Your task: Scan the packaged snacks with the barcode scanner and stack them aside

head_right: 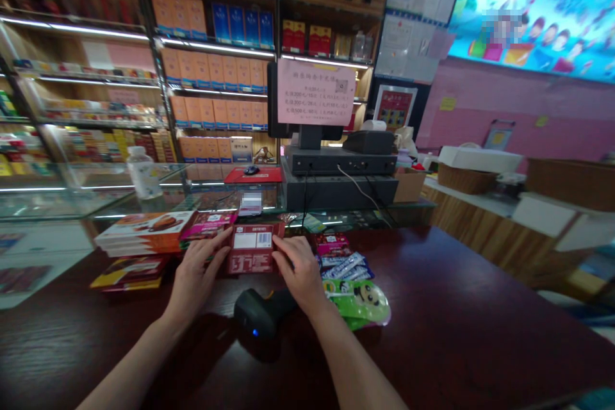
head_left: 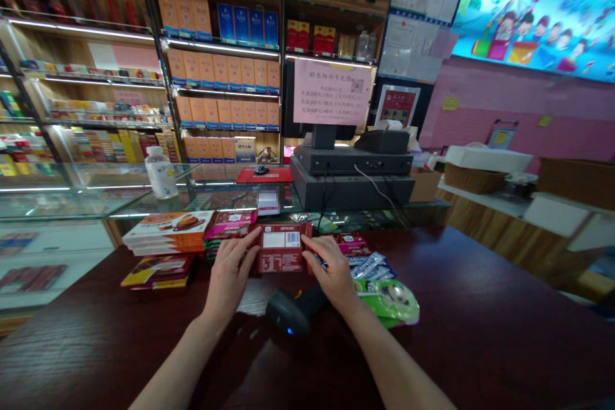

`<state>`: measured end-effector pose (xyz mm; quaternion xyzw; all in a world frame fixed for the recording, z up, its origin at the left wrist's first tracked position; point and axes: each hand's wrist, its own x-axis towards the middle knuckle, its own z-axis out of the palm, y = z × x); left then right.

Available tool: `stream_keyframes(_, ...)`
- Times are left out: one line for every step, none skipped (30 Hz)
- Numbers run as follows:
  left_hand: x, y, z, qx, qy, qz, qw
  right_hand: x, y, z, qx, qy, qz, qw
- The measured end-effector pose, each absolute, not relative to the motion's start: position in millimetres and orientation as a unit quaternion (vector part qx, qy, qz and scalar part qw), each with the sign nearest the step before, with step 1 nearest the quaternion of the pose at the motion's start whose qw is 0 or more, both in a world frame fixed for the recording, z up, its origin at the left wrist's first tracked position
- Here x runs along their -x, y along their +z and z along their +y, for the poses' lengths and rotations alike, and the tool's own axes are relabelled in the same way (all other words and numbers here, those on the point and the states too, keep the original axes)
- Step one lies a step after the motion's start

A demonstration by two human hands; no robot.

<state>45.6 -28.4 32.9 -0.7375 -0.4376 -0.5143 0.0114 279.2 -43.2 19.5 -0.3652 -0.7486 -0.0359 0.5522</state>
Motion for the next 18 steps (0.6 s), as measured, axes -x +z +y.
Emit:
stream_keyframes(-45.2,32.7,-27.8,0.739,-0.512,-0.438,0.01,-279.0,19.5,-43.8,0.363,-0.037,-0.754,0.546)
stream_keyframes(-44.7,32.5,-27.3,0.739,-0.512,-0.439,0.008,-278.8,19.4,-44.3,0.363,-0.04,-0.76,0.538)
stream_keyframes(-44.1,32.4,-26.8,0.739,-0.511,-0.439,0.007,-278.7,19.0,-44.6,0.364,-0.043,-0.766,0.529)
stream_keyframes(-43.3,32.3,-26.3,0.74,-0.51,-0.439,0.006,-278.8,18.5,-44.7,0.366,-0.047,-0.772,0.517)
stream_keyframes(-42.4,32.4,-26.0,0.742,-0.508,-0.438,0.006,-279.1,17.9,-44.5,0.369,-0.05,-0.779,0.504)
stream_keyframes(-41.4,32.5,-25.7,0.745,-0.505,-0.436,0.008,-279.6,17.2,-44.1,0.372,-0.054,-0.786,0.491)
stream_keyframes(-40.3,32.8,-25.6,0.75,-0.5,-0.432,0.013,-280.3,16.6,-43.5,0.375,-0.058,-0.791,0.48)
stream_keyframes(-39.1,33.2,-25.5,0.759,-0.491,-0.427,0.02,-281.1,16.2,-42.9,0.376,-0.064,-0.794,0.473)
stream_keyframes(-37.9,33.7,-25.6,0.769,-0.48,-0.421,0.027,-282.0,15.9,-42.2,0.377,-0.07,-0.795,0.469)
stream_keyframes(-36.8,34.3,-25.9,0.78,-0.467,-0.414,0.036,-282.9,15.8,-41.7,0.379,-0.075,-0.795,0.468)
stream_keyframes(-35.7,35.0,-26.2,0.79,-0.453,-0.41,0.044,-283.6,15.8,-41.3,0.38,-0.078,-0.794,0.468)
stream_keyframes(-34.8,35.8,-26.7,0.799,-0.437,-0.409,0.052,-284.2,15.9,-41.1,0.381,-0.081,-0.793,0.468)
stream_keyframes(-34.0,36.5,-27.2,0.805,-0.422,-0.413,0.061,-284.5,16.1,-41.0,0.381,-0.084,-0.793,0.468)
stream_keyframes(-33.2,37.3,-27.8,0.806,-0.409,-0.422,0.07,-284.6,16.4,-41.1,0.38,-0.087,-0.793,0.468)
stream_keyframes(-32.6,38.2,-28.5,0.806,-0.396,-0.432,0.08,-284.6,16.7,-41.4,0.379,-0.09,-0.794,0.466)
stream_keyframes(-32.0,39.1,-29.2,0.806,-0.382,-0.444,0.089,-284.3,17.1,-41.8,0.377,-0.094,-0.797,0.464)
stream_keyframes(-31.5,40.1,-30.1,0.805,-0.369,-0.454,0.1,-283.9,17.5,-42.3,0.374,-0.098,-0.799,0.461)
stream_keyframes(-31.1,41.2,-31.1,0.805,-0.355,-0.463,0.111,-283.4,18.0,-43.0,0.371,-0.101,-0.802,0.457)
